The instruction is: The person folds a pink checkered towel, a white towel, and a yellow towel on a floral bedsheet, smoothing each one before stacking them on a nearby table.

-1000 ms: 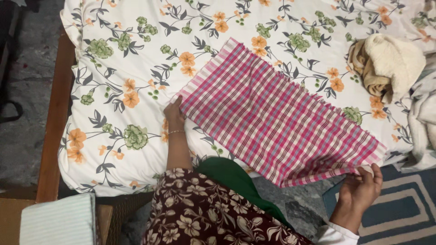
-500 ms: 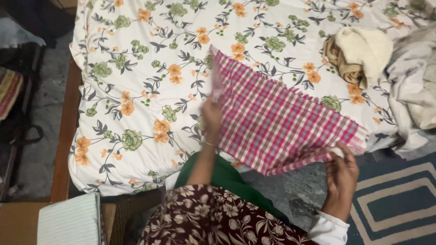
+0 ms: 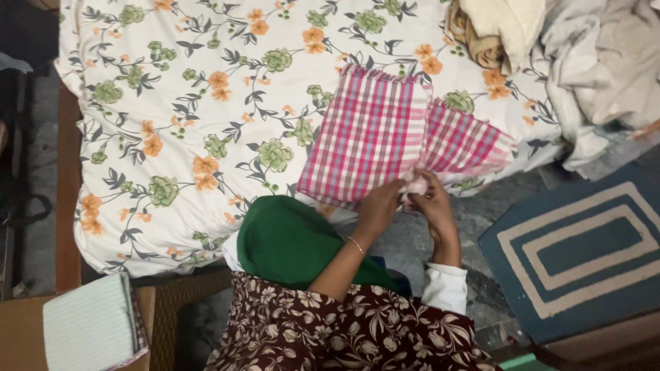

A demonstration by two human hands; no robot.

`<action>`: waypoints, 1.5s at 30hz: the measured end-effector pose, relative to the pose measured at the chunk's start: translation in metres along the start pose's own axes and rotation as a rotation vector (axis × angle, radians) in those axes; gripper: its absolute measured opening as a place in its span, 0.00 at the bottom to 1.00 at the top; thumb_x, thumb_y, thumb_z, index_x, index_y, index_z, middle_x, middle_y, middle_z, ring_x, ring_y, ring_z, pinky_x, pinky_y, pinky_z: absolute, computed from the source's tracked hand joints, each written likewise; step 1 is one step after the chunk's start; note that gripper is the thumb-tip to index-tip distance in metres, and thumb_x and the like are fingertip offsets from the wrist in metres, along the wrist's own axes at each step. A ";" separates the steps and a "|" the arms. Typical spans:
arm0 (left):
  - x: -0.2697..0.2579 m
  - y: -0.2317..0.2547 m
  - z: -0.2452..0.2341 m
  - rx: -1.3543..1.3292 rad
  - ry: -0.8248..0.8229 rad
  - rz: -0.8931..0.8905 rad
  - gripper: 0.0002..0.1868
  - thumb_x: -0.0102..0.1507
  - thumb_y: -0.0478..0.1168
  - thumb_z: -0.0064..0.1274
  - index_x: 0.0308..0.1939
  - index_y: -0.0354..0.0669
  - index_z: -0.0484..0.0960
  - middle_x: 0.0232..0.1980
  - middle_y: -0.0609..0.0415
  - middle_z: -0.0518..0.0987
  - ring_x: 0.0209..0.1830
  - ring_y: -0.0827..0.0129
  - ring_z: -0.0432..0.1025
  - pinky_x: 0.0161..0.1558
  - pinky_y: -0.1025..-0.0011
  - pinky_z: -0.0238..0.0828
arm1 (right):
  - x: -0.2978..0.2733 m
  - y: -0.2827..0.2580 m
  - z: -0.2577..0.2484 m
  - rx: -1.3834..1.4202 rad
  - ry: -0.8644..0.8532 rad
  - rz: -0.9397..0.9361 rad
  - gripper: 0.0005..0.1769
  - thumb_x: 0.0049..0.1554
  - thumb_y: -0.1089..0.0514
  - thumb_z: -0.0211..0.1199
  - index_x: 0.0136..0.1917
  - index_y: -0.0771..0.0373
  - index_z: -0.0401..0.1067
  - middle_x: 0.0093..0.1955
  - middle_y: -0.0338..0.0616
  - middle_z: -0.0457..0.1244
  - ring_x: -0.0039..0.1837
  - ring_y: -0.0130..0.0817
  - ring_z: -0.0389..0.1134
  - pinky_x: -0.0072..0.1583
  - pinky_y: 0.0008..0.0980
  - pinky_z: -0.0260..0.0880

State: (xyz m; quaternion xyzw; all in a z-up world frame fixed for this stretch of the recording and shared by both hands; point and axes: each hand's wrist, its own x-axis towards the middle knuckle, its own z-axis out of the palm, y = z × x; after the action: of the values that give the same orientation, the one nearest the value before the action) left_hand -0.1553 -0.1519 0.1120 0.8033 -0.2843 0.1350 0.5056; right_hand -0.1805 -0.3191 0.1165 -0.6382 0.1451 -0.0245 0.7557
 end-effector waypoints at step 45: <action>-0.011 0.001 -0.021 0.345 0.039 0.108 0.27 0.61 0.29 0.52 0.66 0.38 0.73 0.63 0.44 0.73 0.66 0.49 0.65 0.67 0.51 0.61 | -0.004 0.005 -0.002 -0.032 -0.117 -0.072 0.12 0.59 0.66 0.54 0.54 0.69 0.76 0.44 0.42 0.70 0.42 0.25 0.70 0.43 0.26 0.70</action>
State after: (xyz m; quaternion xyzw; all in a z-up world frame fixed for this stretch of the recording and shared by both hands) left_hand -0.1637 -0.1298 0.1170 0.8590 -0.2895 0.2244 0.3576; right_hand -0.1854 -0.3196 0.1123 -0.6553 0.0782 -0.0121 0.7512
